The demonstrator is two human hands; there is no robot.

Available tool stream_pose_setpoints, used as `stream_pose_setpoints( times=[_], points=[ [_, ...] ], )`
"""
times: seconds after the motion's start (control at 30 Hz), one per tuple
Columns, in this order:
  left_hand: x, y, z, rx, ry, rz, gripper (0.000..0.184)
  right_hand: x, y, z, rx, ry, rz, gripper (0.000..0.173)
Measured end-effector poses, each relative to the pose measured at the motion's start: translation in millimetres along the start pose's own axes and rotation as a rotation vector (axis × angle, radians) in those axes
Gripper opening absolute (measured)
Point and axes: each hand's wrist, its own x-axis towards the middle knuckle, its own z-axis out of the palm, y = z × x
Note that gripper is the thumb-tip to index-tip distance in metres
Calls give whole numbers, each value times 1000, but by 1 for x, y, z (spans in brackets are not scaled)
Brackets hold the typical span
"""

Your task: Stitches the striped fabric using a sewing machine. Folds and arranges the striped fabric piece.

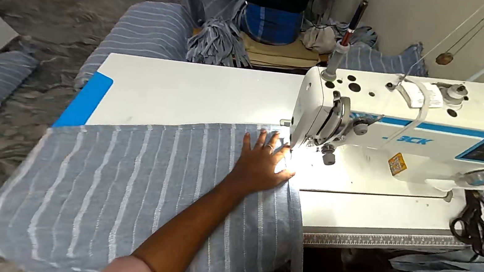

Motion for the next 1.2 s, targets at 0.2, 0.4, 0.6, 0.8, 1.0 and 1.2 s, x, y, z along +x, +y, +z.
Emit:
stream_pose_setpoints(
  times=[0.2,0.4,0.6,0.8,1.0,1.2],
  points=[
    [17,-10,0,3,23,74,77,10,0,0,-159,58,13,39],
    [-10,-61,-28,-598,474,-133,71,13,5,7,-208,97,-113,31],
    [-217,-74,-46,-401,204,-661,83,10,9,1,-219,140,-136,28],
    [-184,-118,-13,5,181,-721,108,21,-52,43,-364,261,-293,47],
    [-52,-232,-60,-159,259,-860,102,66,-138,170,-835,187,-731,102],
    [-122,-312,-128,-519,672,-646,58,221,-218,145,-1259,88,-768,53]
  ],
)
